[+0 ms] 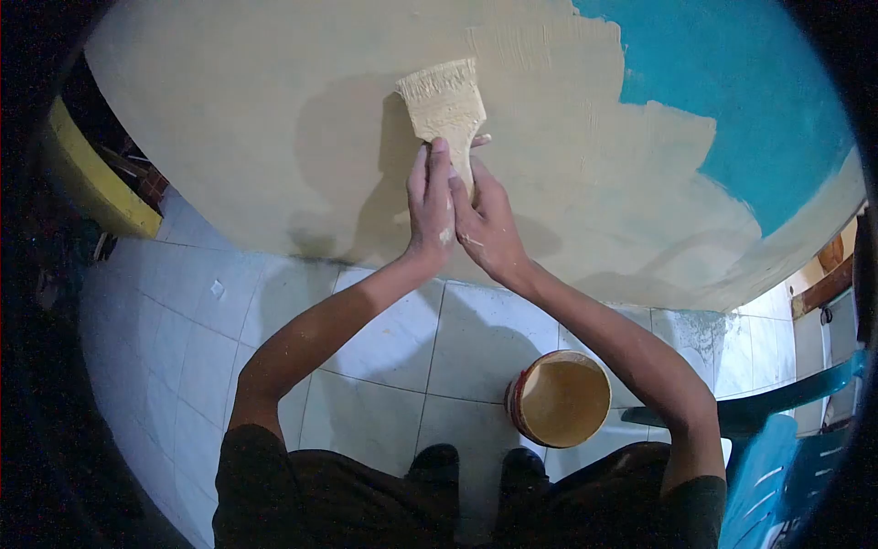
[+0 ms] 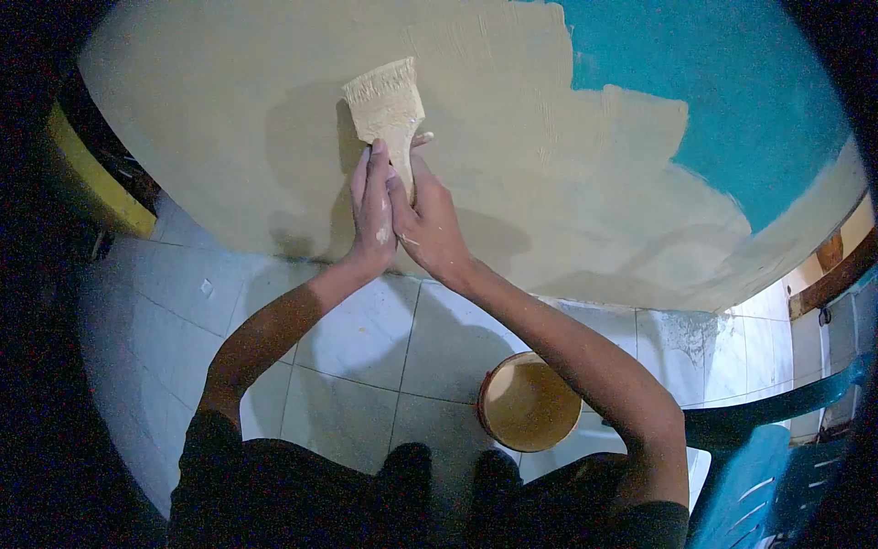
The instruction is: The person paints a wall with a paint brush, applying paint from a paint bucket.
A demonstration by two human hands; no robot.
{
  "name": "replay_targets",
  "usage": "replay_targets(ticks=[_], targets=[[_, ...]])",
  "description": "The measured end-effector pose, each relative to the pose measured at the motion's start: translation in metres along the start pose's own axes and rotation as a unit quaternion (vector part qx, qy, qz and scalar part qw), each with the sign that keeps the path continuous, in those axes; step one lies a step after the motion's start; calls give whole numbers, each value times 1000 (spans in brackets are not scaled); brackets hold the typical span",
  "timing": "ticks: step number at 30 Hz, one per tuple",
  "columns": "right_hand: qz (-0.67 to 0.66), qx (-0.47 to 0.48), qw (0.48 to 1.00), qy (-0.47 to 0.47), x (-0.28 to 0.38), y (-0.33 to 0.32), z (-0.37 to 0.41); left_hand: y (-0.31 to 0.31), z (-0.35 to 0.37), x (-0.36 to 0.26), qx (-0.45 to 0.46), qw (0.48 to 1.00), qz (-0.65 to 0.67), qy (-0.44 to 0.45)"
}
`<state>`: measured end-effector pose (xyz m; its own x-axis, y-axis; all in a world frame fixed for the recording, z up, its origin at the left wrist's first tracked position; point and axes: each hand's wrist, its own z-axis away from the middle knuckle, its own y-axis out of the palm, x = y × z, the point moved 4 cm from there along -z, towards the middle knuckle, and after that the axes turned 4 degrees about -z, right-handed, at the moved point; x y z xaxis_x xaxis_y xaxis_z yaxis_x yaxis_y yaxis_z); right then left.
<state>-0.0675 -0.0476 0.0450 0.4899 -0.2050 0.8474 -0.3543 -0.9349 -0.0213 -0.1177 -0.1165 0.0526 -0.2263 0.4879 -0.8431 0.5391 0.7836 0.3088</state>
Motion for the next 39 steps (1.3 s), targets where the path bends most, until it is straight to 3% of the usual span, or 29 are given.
replay_targets(ticks=[6, 9, 15, 17, 22, 24, 27, 29, 32, 35, 37, 39], targets=[[41, -16, 996, 78, -21, -2, 8, -9, 2, 26, 12, 999, -30, -10], [100, -1, 989, 109, -27, -8, 25, -7, 18, 37, -46, 996, -45, -54], [71, -19, 996, -41, -3, -7, 1, 1, -3, 23, -9, 999, 29, -10], [101, -7, 995, 14, 11, -4, -7, -1, -12, 17, -31, 999, 31, -19], [94, -29, 995, 27, -19, -8, 22, -13, 11, 58, -19, 998, 12, -62], [76, -31, 996, 32, -34, -14, 45, -14, 30, 87, -26, 992, -15, -124], [81, -37, 991, 104, -42, -22, 61, 4, 50, 68, 1, 994, 11, -111], [82, -52, 995, 28, -32, -27, 52, 3, 38, 75, -19, 994, -24, -106], [75, -40, 996, 7, -8, -28, 24, 21, 16, 32, 1, 999, 25, -32], [97, -2, 995, 33, -3, -29, 3, 23, -1, 23, 24, 998, 54, -22], [100, -21, 995, 7, -8, -30, 10, 21, 1, 33, 24, 998, 51, -32], [103, -37, 994, -18, -12, -31, 23, 19, 18, 47, -48, 995, -29, -77]])
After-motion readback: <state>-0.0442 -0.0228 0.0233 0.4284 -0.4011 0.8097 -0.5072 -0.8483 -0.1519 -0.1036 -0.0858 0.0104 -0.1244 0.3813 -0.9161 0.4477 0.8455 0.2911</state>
